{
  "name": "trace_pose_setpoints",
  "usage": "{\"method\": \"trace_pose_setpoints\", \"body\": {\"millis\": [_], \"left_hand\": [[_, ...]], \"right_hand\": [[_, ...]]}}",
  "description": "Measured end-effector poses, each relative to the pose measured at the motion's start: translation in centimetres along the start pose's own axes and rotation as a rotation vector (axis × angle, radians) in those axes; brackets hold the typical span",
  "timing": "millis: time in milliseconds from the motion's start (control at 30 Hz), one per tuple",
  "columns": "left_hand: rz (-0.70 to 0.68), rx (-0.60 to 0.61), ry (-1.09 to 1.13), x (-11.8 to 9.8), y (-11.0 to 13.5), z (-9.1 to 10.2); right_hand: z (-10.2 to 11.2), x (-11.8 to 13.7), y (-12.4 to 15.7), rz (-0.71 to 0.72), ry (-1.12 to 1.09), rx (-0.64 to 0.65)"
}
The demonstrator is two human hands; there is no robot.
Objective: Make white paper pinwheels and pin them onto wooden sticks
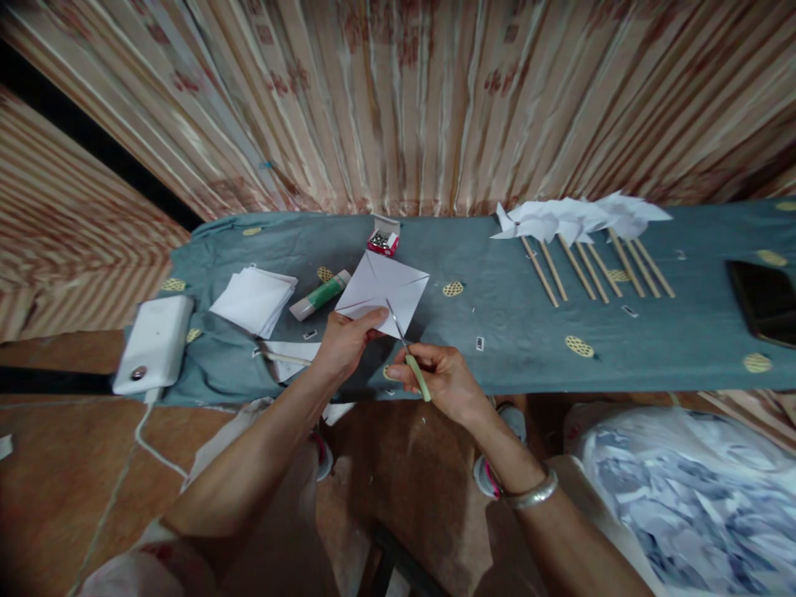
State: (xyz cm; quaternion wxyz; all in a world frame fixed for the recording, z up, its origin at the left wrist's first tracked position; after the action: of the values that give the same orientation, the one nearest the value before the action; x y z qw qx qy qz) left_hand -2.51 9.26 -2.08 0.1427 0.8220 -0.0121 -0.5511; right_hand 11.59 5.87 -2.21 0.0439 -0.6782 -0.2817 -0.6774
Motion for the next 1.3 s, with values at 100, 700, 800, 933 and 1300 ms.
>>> {"method": "trace_pose_setpoints", "body": {"millis": [100, 700, 800, 933, 1300], "left_hand": [[-0.008, -0.002, 0.012, 0.0, 0.0, 0.0], [0.009, -0.045, 0.063, -0.8, -0.4, 0.4], [0.011, 0.020, -0.022, 0.0, -0.2, 0.0], [0.040, 0.165, -0.201, 1.7, 0.1, -1.2], [-0.499, 0.221, -1.058, -0.4, 0.4, -0.7]], "right_hand": [[0.1, 0.1, 0.0, 0.006, 0.008, -0.003], [5.8, 0.7, 2.0, 0.058, 0.880, -0.339], [8.5, 1.3, 2.5, -0.015, 1.160, -0.544], [9.9, 1.7, 2.5, -0.099, 1.416, -0.642], [10.3, 2.6, 1.0, -0.091, 1.528, -0.649]]}}
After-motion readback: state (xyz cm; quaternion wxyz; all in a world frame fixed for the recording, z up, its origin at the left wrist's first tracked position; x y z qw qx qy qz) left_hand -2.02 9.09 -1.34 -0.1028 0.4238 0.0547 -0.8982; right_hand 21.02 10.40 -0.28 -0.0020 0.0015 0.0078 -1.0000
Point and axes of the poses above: each hand's wrist, its own y-axis away from the middle knuckle, its own z-axis out of the back of the hand, x = y × z, the point moved 4 cm from there along -y, towards the middle knuckle, and after that the axes turned 3 degrees about x, right-handed, at the moved point
